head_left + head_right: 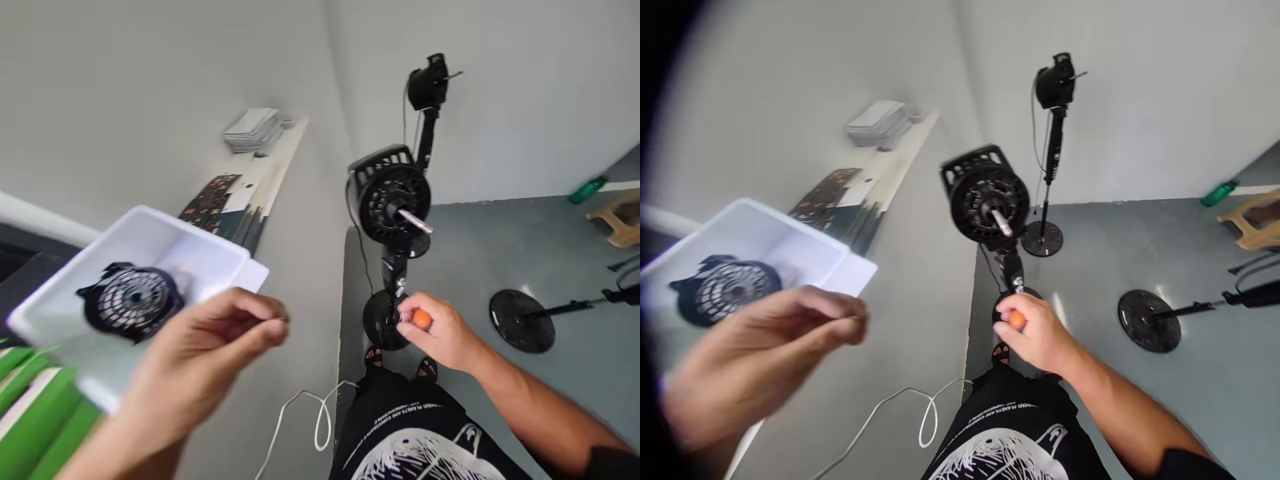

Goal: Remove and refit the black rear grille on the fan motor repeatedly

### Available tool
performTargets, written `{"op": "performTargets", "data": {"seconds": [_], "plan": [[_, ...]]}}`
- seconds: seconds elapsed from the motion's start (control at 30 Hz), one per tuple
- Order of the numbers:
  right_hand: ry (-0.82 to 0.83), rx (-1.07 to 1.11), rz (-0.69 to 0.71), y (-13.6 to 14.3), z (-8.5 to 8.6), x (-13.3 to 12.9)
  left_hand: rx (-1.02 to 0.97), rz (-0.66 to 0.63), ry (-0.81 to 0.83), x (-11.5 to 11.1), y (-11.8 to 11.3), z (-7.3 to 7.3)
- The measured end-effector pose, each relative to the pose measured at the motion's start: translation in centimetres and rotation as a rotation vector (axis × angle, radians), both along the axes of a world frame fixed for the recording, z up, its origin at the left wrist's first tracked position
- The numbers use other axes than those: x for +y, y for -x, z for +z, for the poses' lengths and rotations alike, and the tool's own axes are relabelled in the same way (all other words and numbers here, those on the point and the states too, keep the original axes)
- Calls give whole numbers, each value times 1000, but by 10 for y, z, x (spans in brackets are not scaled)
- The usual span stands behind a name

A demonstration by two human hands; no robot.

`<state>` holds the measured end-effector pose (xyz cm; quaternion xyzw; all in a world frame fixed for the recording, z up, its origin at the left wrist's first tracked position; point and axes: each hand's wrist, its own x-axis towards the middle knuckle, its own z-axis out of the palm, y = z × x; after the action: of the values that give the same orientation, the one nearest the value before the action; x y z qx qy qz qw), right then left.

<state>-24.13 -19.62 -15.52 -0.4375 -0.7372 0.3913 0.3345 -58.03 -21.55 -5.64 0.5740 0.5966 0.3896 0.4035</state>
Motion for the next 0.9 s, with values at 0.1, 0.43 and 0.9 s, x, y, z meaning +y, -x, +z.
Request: {"op": "performTargets", "data": {"seconds": [0.1,0.43,0.9], "plan": [[-263,159,55,26,43,5,-373,-165,79,13,-75,-15],[-538,253,-11,23,83,-3,-487,-504,378,33,-99,-22],[-650,154,-161,30,84,-9,-584,-613,450,36,-104,-13]]}}
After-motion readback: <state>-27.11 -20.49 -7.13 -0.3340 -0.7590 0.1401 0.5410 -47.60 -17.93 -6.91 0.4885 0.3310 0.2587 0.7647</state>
